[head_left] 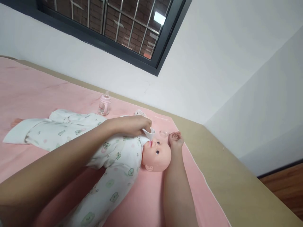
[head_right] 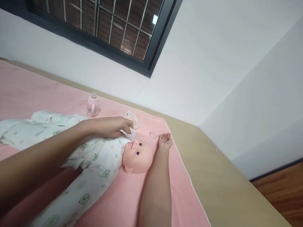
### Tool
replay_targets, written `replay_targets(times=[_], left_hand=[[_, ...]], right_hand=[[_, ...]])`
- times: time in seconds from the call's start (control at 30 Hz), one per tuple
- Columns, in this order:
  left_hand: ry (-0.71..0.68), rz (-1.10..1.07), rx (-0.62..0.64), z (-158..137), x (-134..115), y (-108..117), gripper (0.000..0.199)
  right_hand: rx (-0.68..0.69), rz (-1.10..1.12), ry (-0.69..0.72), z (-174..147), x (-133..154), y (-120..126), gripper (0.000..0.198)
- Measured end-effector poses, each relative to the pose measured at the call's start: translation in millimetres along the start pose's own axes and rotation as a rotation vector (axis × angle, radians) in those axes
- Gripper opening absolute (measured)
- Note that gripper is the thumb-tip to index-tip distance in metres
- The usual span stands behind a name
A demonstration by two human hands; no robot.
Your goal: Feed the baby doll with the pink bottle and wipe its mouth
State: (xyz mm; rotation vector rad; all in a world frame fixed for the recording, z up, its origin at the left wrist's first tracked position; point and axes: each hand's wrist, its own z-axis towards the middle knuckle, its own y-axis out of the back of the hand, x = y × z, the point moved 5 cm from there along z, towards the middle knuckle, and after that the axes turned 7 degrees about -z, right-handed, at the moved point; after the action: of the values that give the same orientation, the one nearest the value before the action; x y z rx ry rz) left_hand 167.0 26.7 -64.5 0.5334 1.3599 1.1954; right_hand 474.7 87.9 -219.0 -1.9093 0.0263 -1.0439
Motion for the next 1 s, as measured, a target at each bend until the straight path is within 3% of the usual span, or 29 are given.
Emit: replay_targets(times=[0.43,0.8,1.0], left_hand=[[-0.006,-0.021,0.033,-1,-8,2,0.018],[0.048,0.039,0.024,-3,-9,2,0.034],[0.013,0.058,0.044,-4,-11,3,0.031]], right_hand=[[0.016,0.051,-0.044,0,-2,-1,0.019],[0.032,0.056,-0.044,6,-4,0,0.018],[0.027,0.052,-0.047,6,-4,1,0.018]])
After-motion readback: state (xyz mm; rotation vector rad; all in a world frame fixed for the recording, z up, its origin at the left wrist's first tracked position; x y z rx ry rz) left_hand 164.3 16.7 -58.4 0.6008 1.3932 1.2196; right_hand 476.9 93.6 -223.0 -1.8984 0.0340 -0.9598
